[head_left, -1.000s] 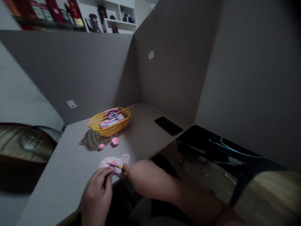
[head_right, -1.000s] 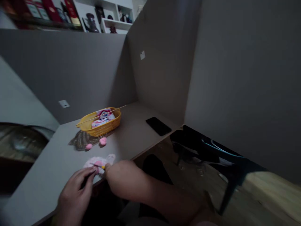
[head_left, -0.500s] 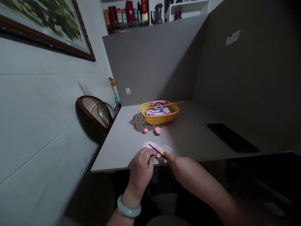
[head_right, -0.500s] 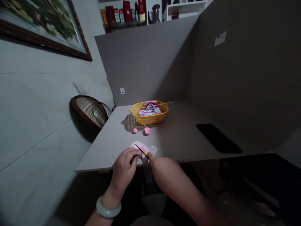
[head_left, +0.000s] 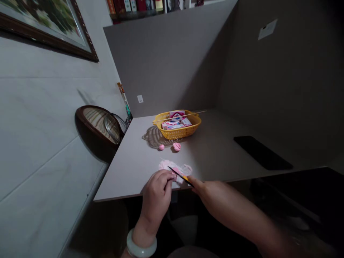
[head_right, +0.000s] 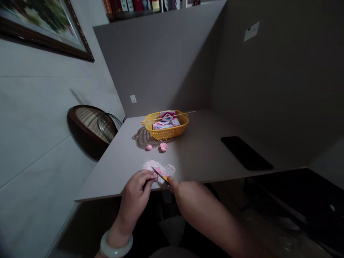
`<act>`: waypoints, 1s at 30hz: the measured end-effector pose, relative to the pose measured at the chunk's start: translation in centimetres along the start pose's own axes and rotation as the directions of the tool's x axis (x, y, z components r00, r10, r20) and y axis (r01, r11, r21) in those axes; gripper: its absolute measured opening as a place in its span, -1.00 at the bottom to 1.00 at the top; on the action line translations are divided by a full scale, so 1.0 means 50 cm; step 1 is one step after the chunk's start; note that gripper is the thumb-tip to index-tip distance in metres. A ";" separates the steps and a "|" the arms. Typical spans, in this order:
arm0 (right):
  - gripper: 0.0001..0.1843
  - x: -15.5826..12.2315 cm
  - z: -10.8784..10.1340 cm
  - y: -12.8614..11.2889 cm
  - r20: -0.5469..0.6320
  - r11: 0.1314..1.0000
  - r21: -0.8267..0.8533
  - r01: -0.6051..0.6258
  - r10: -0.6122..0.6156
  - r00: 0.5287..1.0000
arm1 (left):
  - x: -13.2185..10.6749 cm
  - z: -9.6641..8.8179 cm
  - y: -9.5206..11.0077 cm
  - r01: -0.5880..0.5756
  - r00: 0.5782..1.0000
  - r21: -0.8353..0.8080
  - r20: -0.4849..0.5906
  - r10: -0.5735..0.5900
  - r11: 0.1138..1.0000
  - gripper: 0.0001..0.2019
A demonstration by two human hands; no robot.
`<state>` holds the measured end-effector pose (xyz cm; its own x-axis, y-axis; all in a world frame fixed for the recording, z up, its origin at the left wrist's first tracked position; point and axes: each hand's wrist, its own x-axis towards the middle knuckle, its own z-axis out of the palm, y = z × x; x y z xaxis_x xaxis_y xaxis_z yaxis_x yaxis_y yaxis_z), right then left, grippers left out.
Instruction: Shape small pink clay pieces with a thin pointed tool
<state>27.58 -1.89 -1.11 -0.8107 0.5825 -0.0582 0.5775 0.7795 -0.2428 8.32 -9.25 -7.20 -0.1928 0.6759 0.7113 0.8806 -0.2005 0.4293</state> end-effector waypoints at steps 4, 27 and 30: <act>-0.43 -0.017 -0.004 0.005 0.010 0.998 -0.067 0.000 0.001 1.000 | -0.001 -0.001 0.000 0.003 1.000 -0.012 0.009 -0.003 1.000 -0.78; -0.58 -0.022 0.031 0.007 -0.060 1.000 0.018 -0.015 0.016 0.998 | 0.007 -0.002 0.004 0.018 1.000 0.001 0.004 -0.018 1.000 -0.82; -0.55 -0.015 0.026 -0.001 -0.057 1.000 -0.021 -0.023 0.022 0.998 | 0.006 -0.001 0.000 0.002 1.000 0.005 0.008 -0.002 1.000 -0.82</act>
<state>28.03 -2.68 -2.30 -0.7911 0.6116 -0.0085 0.5980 0.7704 -0.2210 8.26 -9.10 -6.96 -0.1913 0.6821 0.7058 0.8822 -0.1957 0.4282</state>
